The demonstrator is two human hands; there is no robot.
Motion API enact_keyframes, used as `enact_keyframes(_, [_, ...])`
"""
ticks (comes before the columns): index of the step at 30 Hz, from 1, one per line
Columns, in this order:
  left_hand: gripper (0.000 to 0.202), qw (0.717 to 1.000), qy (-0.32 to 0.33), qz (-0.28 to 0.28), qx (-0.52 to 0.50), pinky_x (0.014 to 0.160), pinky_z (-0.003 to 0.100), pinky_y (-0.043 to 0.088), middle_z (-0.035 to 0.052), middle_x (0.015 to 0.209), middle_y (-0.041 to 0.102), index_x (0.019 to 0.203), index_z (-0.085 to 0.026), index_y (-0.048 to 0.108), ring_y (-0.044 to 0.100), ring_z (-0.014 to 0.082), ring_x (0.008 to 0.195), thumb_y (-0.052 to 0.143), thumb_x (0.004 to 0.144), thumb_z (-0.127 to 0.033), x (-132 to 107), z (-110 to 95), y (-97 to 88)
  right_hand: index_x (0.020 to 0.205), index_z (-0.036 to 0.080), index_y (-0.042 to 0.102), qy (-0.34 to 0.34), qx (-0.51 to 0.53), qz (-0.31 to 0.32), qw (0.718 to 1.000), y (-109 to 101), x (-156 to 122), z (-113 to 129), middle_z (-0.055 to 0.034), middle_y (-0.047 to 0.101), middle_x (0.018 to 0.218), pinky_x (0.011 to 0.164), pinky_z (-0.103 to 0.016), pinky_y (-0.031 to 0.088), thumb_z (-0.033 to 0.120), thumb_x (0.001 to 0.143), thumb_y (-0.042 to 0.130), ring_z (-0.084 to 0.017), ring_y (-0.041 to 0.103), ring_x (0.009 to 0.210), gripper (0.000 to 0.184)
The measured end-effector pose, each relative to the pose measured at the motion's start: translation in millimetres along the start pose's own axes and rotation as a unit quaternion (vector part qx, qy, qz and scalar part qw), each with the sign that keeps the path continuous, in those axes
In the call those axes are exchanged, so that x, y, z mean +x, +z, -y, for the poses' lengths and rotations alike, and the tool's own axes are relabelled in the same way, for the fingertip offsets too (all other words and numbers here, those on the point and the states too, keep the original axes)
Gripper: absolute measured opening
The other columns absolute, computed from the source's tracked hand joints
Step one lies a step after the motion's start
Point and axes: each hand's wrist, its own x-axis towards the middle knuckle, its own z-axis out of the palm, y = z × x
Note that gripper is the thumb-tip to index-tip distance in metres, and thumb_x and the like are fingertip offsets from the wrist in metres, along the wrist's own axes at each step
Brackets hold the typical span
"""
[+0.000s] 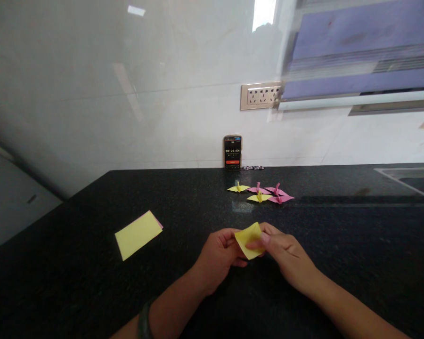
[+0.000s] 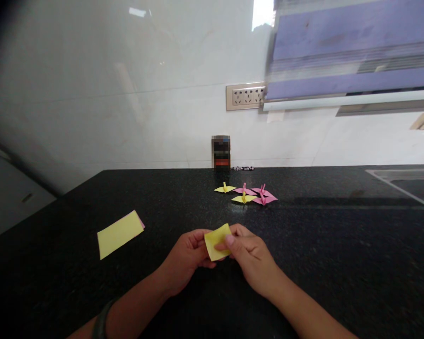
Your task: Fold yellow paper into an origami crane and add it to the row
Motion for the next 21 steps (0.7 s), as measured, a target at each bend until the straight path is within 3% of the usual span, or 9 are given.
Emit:
enact_keyframes(5, [0.032, 1.000, 0.007, 0.003, -0.012, 0.056, 0.022, 0.045, 0.0053, 0.074, 0.063, 0.092, -0.013, 0.059, 0.058, 0.0124, 0.063, 0.062, 0.066, -0.030, 0, 0, -0.8, 0.064, 0.020, 0.064, -0.031, -0.070, -0.004, 0.997, 2, 1, 3, -0.0017, 0.051, 0.071, 0.063, -0.025, 0.041, 0.029, 0.082, 0.043, -0.014, 0.049, 0.070, 0.029])
enact_keyframes(12, [0.027, 1.000, 0.018, -0.008, -0.014, 0.054, 0.020, 0.044, 0.0028, 0.066, 0.062, 0.089, -0.012, 0.062, 0.055, 0.0096, 0.057, 0.061, 0.066, -0.026, -2, -4, 2.1, 0.073, 0.022, 0.065, -0.049, -0.105, 0.022, 0.993, 2, 0, 8, -0.0013, 0.047, 0.071, 0.063, -0.024, 0.040, 0.025, 0.083, 0.042, -0.013, 0.047, 0.071, 0.025])
enact_keyframes(18, [0.028, 1.000, 0.021, 0.009, -0.003, 0.060, 0.024, 0.046, 0.0050, 0.071, 0.063, 0.091, -0.012, 0.061, 0.058, 0.0131, 0.063, 0.057, 0.069, -0.030, -3, -4, 3.1, 0.091, 0.025, 0.063, -0.041, -0.120, 0.027, 0.992, 3, 0, 10, -0.0015, 0.046, 0.074, 0.064, -0.025, 0.040, 0.026, 0.084, 0.041, -0.014, 0.046, 0.074, 0.023])
enact_keyframes(21, [0.027, 1.000, 0.023, 0.001, -0.008, 0.059, 0.024, 0.045, 0.0043, 0.069, 0.063, 0.090, -0.013, 0.062, 0.058, 0.0127, 0.061, 0.059, 0.068, -0.028, -2, -4, 2.3, 0.084, 0.025, 0.065, -0.044, -0.108, 0.034, 0.993, 2, 0, 11, -0.0018, 0.048, 0.076, 0.066, -0.025, 0.041, 0.025, 0.084, 0.041, -0.014, 0.047, 0.075, 0.024])
